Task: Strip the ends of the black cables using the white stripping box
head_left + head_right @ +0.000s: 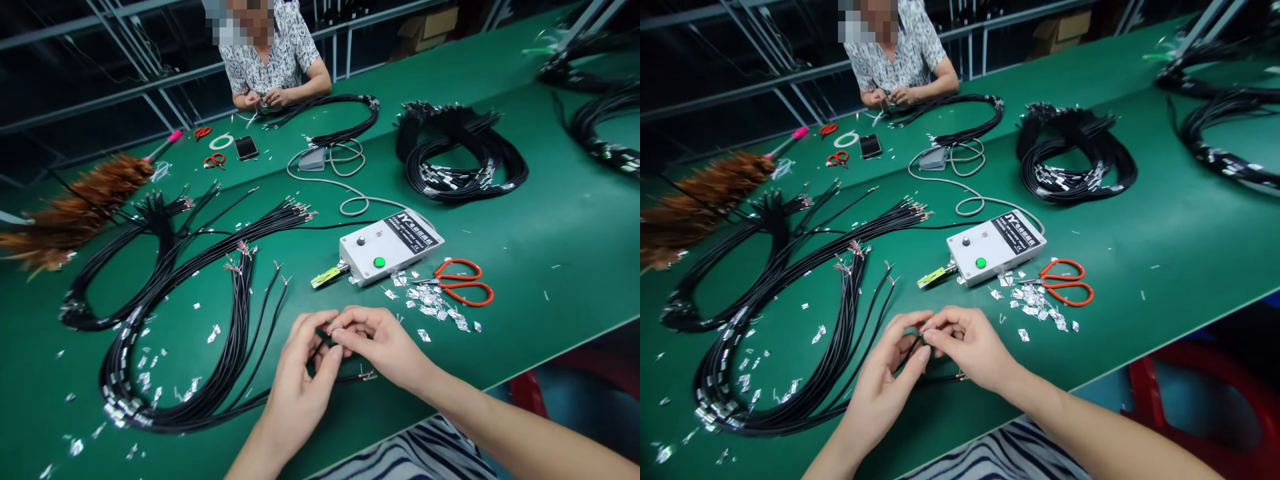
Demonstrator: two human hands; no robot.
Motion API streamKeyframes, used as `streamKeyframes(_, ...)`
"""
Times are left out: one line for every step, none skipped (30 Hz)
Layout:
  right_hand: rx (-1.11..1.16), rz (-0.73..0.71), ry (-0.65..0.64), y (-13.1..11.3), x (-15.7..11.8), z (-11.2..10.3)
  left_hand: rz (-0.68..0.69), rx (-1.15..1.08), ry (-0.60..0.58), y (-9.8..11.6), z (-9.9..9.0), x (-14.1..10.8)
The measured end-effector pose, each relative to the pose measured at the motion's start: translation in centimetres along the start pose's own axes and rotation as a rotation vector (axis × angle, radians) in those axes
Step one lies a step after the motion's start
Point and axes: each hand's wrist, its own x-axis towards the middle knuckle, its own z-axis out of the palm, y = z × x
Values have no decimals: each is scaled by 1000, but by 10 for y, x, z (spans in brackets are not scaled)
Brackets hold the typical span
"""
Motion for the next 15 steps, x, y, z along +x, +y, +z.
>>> streamKeyframes(23, 21, -9, 0, 0, -1, 12, -18, -21, 1, 0, 3)
streamKeyframes(41, 46, -18, 0, 1, -2, 18, -40, -30, 2, 0, 5)
streamKeyframes(54, 69, -25, 1, 1, -2, 20, -64, -29, 3, 0, 8)
streamKeyframes(60, 89, -33, 1, 1, -2, 17, -88, -20, 3, 1, 10)
streamKeyframes(59, 103, -43, 1, 1, -3, 5, -115, -16, 3, 2, 12)
streamKeyframes(54, 108, -51, 1, 1, -3, -16, -149, -11, 2, 3, 14)
streamKeyframes(41, 103, -58, 1, 1, -3, -43, -189, 2, 2, 4, 15)
streamKeyframes(17, 90, -62, 1, 1, -3, -73, -231, 25, 1, 5, 16)
streamKeyframes(-22, 66, -62, 1, 1, -3, -98, -272, 56, 0, 6, 16)
streamKeyframes(-86, 31, -52, 0, 2, -3, -115, -303, 90, -2, 7, 16)
streamKeyframes(-178, -16, -30, -1, 2, -3, -118, -316, 124, -3, 8, 15)
streamKeyframes(-290, -74, -4, -3, 2, -3, -106, -304, 155, -4, 9, 13)
streamKeyframes(-415, -140, 18, -4, 2, -3, -79, -261, 179, -6, 9, 12)
streamKeyframes(-543, -213, 33, -4, 3, -4, -38, -191, 201, -8, 9, 10)
streamKeyframes(-668, -287, 40, -5, 3, -5, 11, -104, 223, -10, 9, 9)
